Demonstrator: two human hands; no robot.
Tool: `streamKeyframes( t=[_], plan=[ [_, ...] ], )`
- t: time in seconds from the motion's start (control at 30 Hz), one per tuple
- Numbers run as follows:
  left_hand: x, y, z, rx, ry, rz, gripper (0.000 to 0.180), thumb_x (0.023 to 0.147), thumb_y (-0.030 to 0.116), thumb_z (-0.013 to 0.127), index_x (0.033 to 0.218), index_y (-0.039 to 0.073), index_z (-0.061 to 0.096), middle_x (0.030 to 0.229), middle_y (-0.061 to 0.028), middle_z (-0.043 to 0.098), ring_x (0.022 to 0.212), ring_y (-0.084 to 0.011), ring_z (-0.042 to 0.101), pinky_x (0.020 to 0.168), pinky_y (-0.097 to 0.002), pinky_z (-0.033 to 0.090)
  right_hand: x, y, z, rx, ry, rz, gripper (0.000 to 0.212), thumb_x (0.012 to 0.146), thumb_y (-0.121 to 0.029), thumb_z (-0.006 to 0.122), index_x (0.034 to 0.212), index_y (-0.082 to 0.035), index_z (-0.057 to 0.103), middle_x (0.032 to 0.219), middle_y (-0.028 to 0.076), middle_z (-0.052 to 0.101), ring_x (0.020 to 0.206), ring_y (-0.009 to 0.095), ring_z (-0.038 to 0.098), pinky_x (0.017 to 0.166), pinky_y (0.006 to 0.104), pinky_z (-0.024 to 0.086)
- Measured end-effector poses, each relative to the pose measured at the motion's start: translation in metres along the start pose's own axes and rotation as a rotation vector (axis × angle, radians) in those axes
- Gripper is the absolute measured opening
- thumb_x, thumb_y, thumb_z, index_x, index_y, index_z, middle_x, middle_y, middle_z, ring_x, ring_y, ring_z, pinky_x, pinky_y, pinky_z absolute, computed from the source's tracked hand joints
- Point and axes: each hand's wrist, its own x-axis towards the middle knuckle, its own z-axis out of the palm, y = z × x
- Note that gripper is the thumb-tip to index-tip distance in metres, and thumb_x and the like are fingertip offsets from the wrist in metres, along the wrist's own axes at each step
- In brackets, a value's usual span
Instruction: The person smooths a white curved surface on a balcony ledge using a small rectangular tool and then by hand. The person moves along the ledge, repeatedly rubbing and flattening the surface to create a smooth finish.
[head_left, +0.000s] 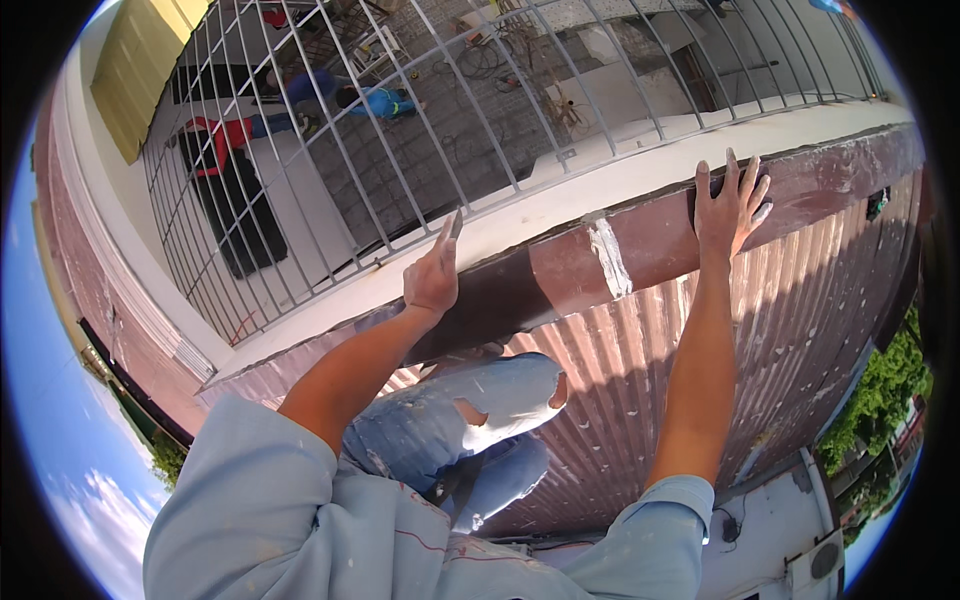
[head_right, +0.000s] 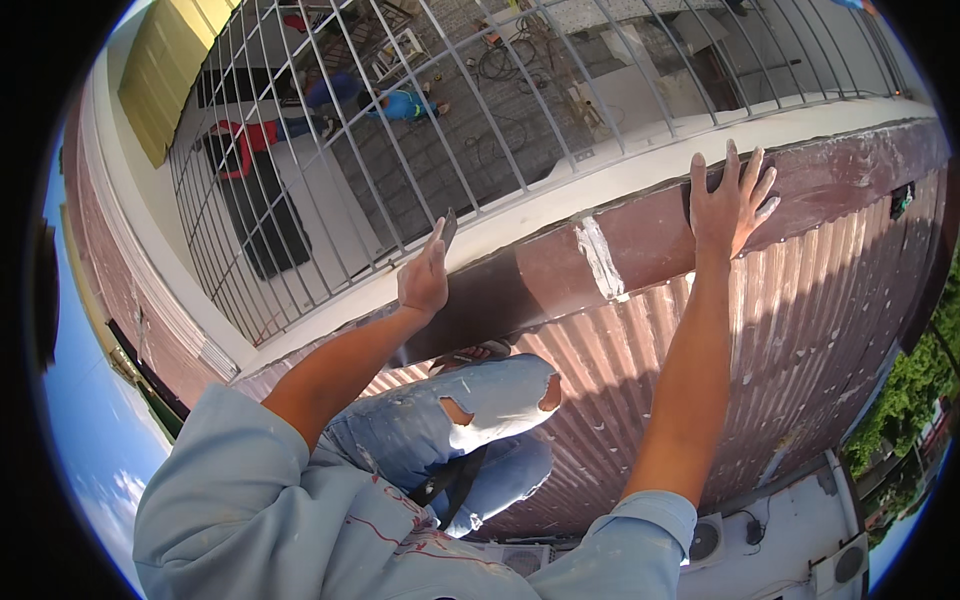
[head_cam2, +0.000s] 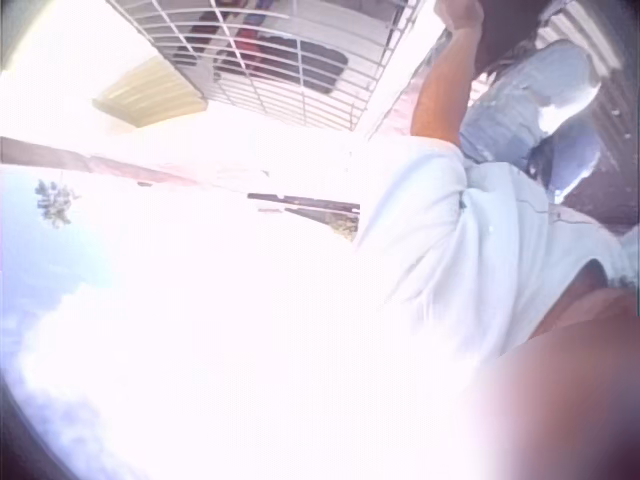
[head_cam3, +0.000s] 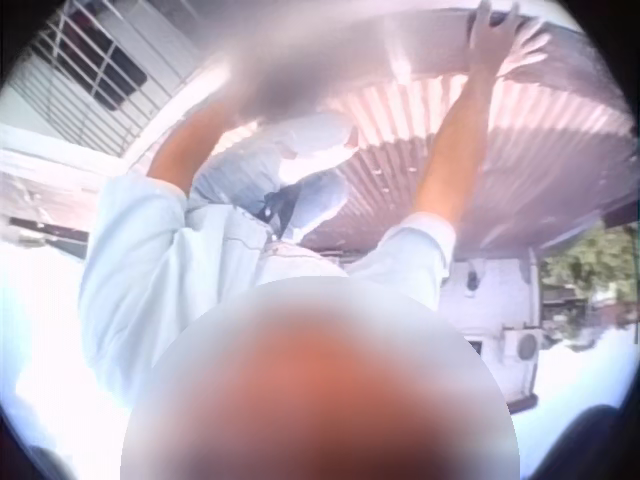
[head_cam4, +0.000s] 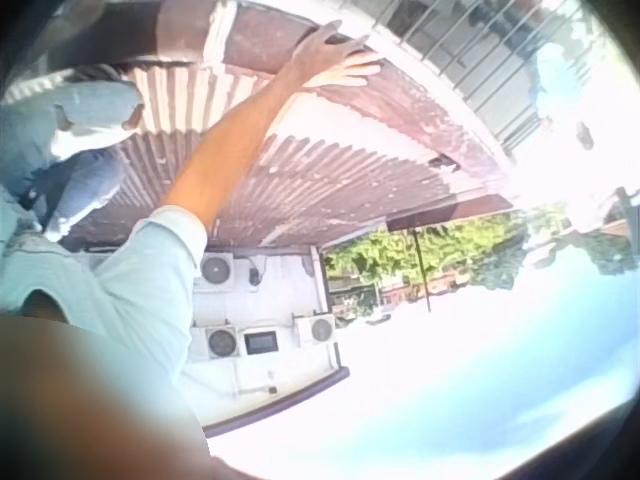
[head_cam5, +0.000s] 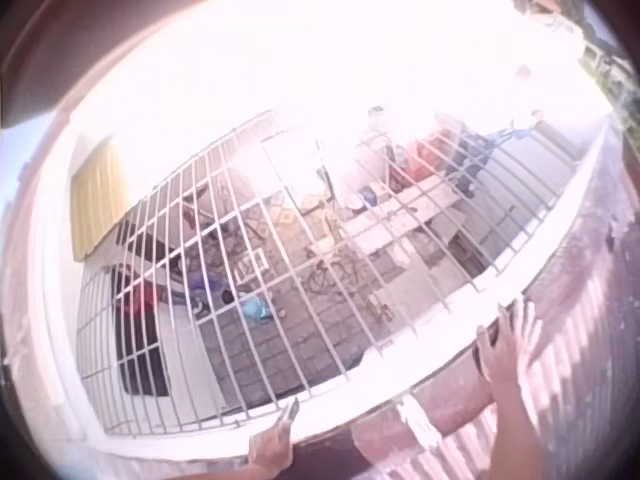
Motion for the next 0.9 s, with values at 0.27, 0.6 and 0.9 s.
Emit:
streamKeyframes(
  t=[0.27,0.6,0.9],
  plan=[
    [-0.01,-0.007,-0.004,0.025,-0.013,0.051,0.057,0.11,0.055,0.024,0.157,0.028,0.043,0.085,-0.0237,0.071,0.086,-0.0463,0.069,0.078,-0.0543,0.052,-0.02,0.01,0.027,0.271,0.198,-0.016,0.068,0.102,-0.069,0.039,0.159,-0.033,0.041,0.169,0.003,0.031,0.157,0.032,0.023,0.127,0.0585,0.011],
    [-0.021,-0.023,-0.003,-0.049,-0.005,0.137,0.071,0.109,0.059,0.012,0.157,0.018,0.043,0.119,-0.0254,0.071,0.113,-0.0484,0.064,0.104,-0.0559,0.047,-0.16,-0.107,0.023,-0.065,0.123,0.113,0.068,0.103,-0.071,0.033,0.16,-0.033,0.039,0.169,0.006,0.03,0.157,0.035,0.023,0.124,0.0661,0.018],
    [-0.018,-0.044,-0.012,-0.238,-0.18,0.238,0.076,0.108,0.062,0.01,0.157,0.015,0.042,0.136,-0.0242,0.064,0.128,-0.0484,0.056,0.112,-0.0543,0.041,-0.195,-0.155,0.016,-0.232,0.077,0.308,0.072,0.1,-0.076,0.028,0.162,-0.038,0.032,0.171,0.0,0.027,0.158,0.032,0.022,0.123,0.0668,0.018]
  ],
)
